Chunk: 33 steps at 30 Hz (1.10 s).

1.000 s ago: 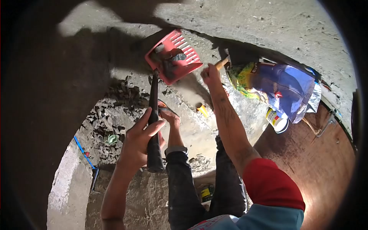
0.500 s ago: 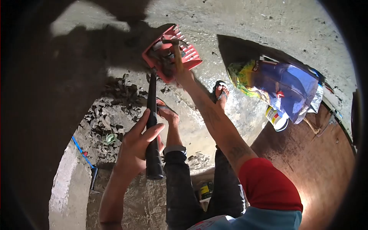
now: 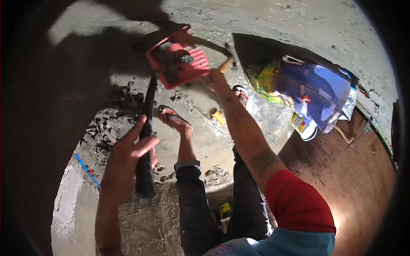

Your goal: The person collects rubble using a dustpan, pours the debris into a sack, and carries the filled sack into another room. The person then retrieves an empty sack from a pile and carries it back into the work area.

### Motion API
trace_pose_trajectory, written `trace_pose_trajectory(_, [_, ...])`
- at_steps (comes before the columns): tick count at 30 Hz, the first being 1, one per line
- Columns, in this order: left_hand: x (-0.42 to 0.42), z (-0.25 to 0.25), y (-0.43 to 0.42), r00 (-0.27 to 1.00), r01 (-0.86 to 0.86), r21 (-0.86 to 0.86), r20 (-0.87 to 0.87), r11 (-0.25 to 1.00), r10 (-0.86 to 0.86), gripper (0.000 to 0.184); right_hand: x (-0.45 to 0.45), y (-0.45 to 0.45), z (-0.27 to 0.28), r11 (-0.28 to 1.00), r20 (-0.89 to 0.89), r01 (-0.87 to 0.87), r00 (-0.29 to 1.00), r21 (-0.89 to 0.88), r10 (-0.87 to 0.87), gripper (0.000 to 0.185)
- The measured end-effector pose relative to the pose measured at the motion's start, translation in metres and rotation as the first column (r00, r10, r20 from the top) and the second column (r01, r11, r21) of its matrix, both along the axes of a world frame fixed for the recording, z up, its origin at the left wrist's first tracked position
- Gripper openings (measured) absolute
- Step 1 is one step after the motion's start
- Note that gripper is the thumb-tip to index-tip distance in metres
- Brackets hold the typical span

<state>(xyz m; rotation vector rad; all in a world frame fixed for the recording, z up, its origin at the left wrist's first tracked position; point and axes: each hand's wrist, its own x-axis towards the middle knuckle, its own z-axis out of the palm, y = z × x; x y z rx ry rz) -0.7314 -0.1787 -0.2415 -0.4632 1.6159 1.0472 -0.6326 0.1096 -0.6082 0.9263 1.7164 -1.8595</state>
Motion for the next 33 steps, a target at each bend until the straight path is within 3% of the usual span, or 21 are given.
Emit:
trace_pose_trajectory(1, [0.004, -0.006, -0.002, 0.954, 0.206, 0.037, -0.228, 0.978, -0.193, 0.033, -0.015, -0.018, 0.022, 0.919, 0.226, 0.276, 0.95, -0.281, -0.216, 0.01])
trace_pose_trajectory(2, [0.008, -0.011, -0.004, 0.834, 0.363, 0.007, -0.449, 0.932, -0.321, 0.033, -0.031, -0.036, 0.047, 0.702, 0.505, 0.603, 0.77, -0.379, -0.389, 0.01])
trace_pose_trajectory(3, [0.011, -0.013, -0.001, 0.781, 0.345, -0.047, -0.539, 0.937, -0.315, 0.033, -0.031, -0.041, 0.037, 0.416, 0.668, 0.782, 0.618, -0.464, -0.415, 0.01])
trace_pose_trajectory(5, [0.005, -0.011, -0.008, 0.889, 0.207, -0.003, -0.417, 0.978, -0.189, 0.042, -0.033, -0.042, 0.044, 0.409, 0.648, 0.669, 0.731, -0.621, -0.213, 0.01])
trace_pose_trajectory(6, [-0.001, -0.01, -0.019, 0.949, 0.15, 0.028, -0.284, 0.988, -0.136, 0.054, -0.041, -0.048, 0.078, 0.297, 0.674, 0.67, 0.732, -0.681, -0.105, 0.009])
trace_pose_trajectory(7, [-0.005, -0.007, -0.028, 0.98, 0.054, 0.084, -0.195, 0.995, -0.037, 0.062, -0.033, -0.056, 0.094, 0.301, 0.668, 0.658, 0.739, -0.69, -0.085, 0.009])
trace_pose_trajectory(9, [-0.005, -0.01, -0.05, 0.975, -0.219, 0.239, 0.017, 0.946, 0.221, 0.073, -0.017, -0.07, 0.123, 0.468, 0.642, 0.631, 0.75, -0.619, -0.161, 0.01])
trace_pose_trajectory(10, [-0.002, -0.011, -0.058, 0.897, -0.441, 0.268, 0.164, 0.857, 0.41, 0.055, -0.011, -0.066, 0.15, 0.629, 0.553, 0.494, 0.825, -0.601, -0.119, 0.013])
trace_pose_trajectory(11, [0.001, -0.012, -0.056, 0.893, -0.451, 0.268, 0.147, 0.851, 0.426, 0.055, -0.003, -0.054, 0.179, 0.765, 0.463, 0.338, 0.885, -0.548, -0.059, 0.016])
trace_pose_trajectory(13, [0.006, -0.018, -0.048, 0.84, -0.523, 0.087, 0.224, 0.848, 0.494, 0.047, 0.017, -0.021, 0.218, 0.889, 0.459, 0.163, 0.887, -0.429, 0.058, 0.016])
trace_pose_trajectory(14, [0.012, -0.026, -0.034, 0.868, -0.429, -0.027, 0.262, 0.903, 0.421, 0.043, 0.032, -0.002, 0.231, 0.943, 0.416, -0.032, 0.892, -0.332, 0.177, 0.015])
trace_pose_trajectory(15, [0.021, -0.037, -0.02, 0.881, -0.33, -0.138, 0.311, 0.934, 0.357, 0.04, 0.048, 0.02, 0.242, 0.947, 0.384, -0.233, 0.872, -0.219, 0.303, 0.015])
trace_pose_trajectory(17, [0.043, -0.082, -0.012, 0.894, -0.219, -0.052, 0.39, 0.974, 0.221, 0.025, 0.071, 0.07, 0.273, 0.888, 0.364, -0.432, 0.81, -0.159, 0.459, 0.014])
trace_pose_trajectory(19, [0.058, -0.081, -0.003, 0.872, -0.296, -0.07, 0.387, 0.953, 0.3, 0.021, 0.077, 0.11, 0.335, 0.899, 0.384, -0.37, 0.814, -0.234, 0.436, 0.012])
trace_pose_trajectory(22, [0.121, -0.065, -0.011, 0.847, -0.404, -0.059, 0.353, 0.913, 0.398, 0.017, 0.1, 0.172, 0.383, 0.867, 0.39, -0.445, 0.774, -0.225, 0.498, 0.014])
trace_pose_trajectory(25, [0.21, 0.006, 0.004, 0.805, -0.578, 0.135, 0.257, 0.805, 0.535, 0.035, 0.104, 0.217, 0.458, 0.799, 0.372, -0.55, 0.708, -0.242, 0.6, 0.018])
trace_pose_trajectory(26, [0.242, 0.03, 0.012, 0.78, -0.609, 0.158, 0.3, 0.778, 0.549, 0.047, 0.115, 0.234, 0.468, 0.805, 0.357, -0.544, 0.722, -0.236, 0.593, 0.019])
trace_pose_trajectory(27, [0.266, 0.078, 0.031, 0.682, -0.72, 0.223, 0.405, 0.657, 0.61, 0.049, 0.128, 0.25, 0.477, 0.808, 0.348, -0.54, 0.729, -0.235, 0.589, 0.02])
trace_pose_trajectory(29, [0.316, 0.147, 0.064, 0.606, -0.785, 0.208, 0.458, 0.584, 0.651, 0.05, 0.143, 0.273, 0.505, 0.794, 0.341, -0.558, 0.717, -0.241, 0.608, 0.02])
trace_pose_trajectory(31, [0.352, 0.161, 0.106, 0.475, -0.879, 0.265, 0.527, 0.395, 0.705, 0.049, 0.151, 0.285, 0.529, 0.793, 0.338, -0.56, 0.718, -0.239, 0.609, 0.02])
trace_pose_trajectory(33, [0.359, 0.158, 0.152, 0.434, -0.898, 0.282, 0.443, 0.337, 0.785, 0.049, 0.168, 0.299, 0.535, 0.816, 0.386, -0.508, 0.718, -0.277, 0.578, 0.021])
